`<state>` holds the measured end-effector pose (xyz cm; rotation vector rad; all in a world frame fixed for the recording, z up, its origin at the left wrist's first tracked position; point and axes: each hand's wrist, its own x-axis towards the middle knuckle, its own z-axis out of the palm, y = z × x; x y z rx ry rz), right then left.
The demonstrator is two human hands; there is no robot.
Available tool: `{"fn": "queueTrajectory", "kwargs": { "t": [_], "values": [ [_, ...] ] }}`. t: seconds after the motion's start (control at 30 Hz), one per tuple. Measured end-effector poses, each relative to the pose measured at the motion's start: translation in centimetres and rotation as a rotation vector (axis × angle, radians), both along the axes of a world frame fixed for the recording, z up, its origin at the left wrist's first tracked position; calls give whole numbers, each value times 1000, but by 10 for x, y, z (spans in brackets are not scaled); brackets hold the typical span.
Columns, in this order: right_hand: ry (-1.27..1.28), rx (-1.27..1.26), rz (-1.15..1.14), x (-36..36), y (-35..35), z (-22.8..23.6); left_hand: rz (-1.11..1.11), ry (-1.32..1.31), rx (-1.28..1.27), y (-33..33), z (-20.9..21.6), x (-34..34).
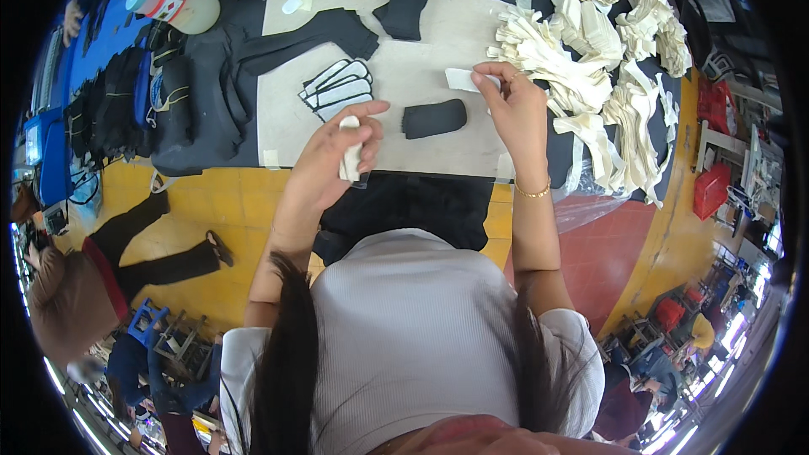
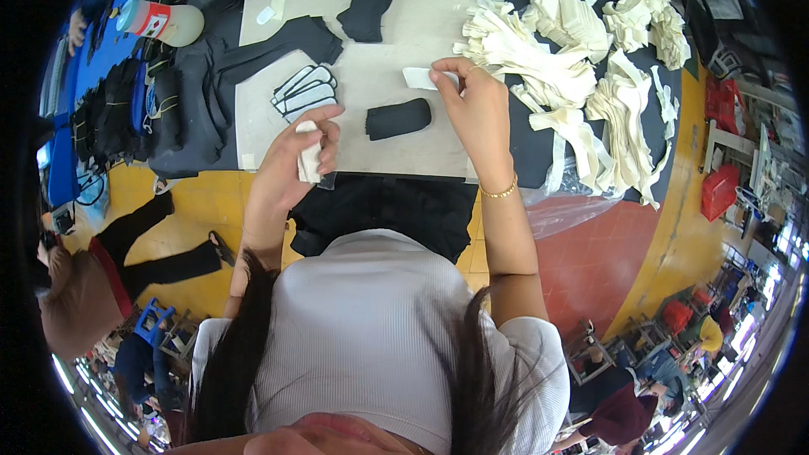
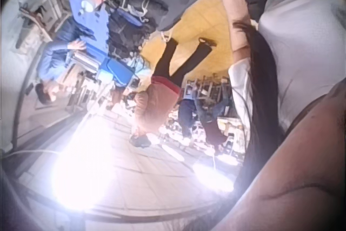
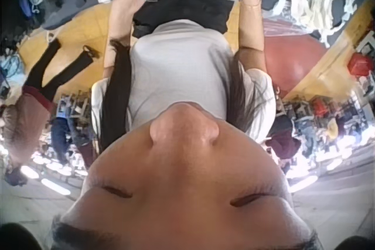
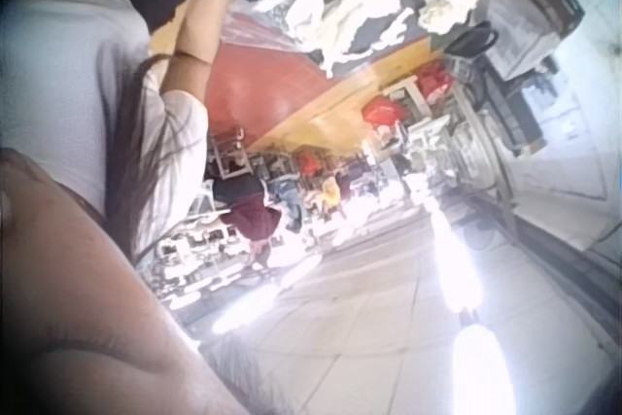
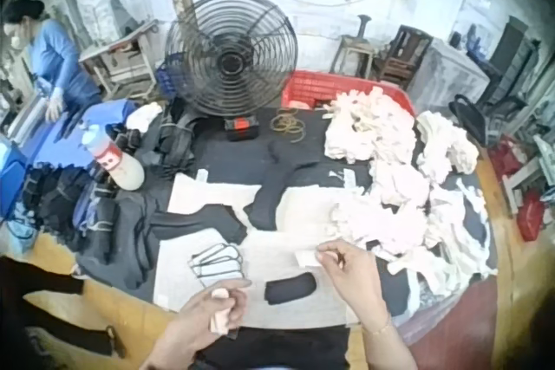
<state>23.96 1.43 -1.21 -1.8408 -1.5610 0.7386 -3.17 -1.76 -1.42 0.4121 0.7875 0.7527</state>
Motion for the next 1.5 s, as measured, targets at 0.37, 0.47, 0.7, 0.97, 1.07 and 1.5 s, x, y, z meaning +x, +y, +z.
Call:
{"fn": "queueTrajectory", "kwargs": {
  "t": [0.37,0.47,0.7,0.97,1.07,1.5],
  "values": [
    [164,154,352,-34,-12,23,109,-265,-193,4,11,21],
    [283,76,425,-46,-20,29,36,-215,-152,4,10,27],
    [504,-63,363,-41,-22,30,65,-222,-218,-3,15,33],
    [418,377,456,-11,-42,49,87,-80,-98,-5,13,26],
    [390,475,494,-14,-46,51,55,-198,-36,-4,17,25],
    [469,473,521,-17,-49,48,52,-62,147,-9,42,29]
  ]
}}
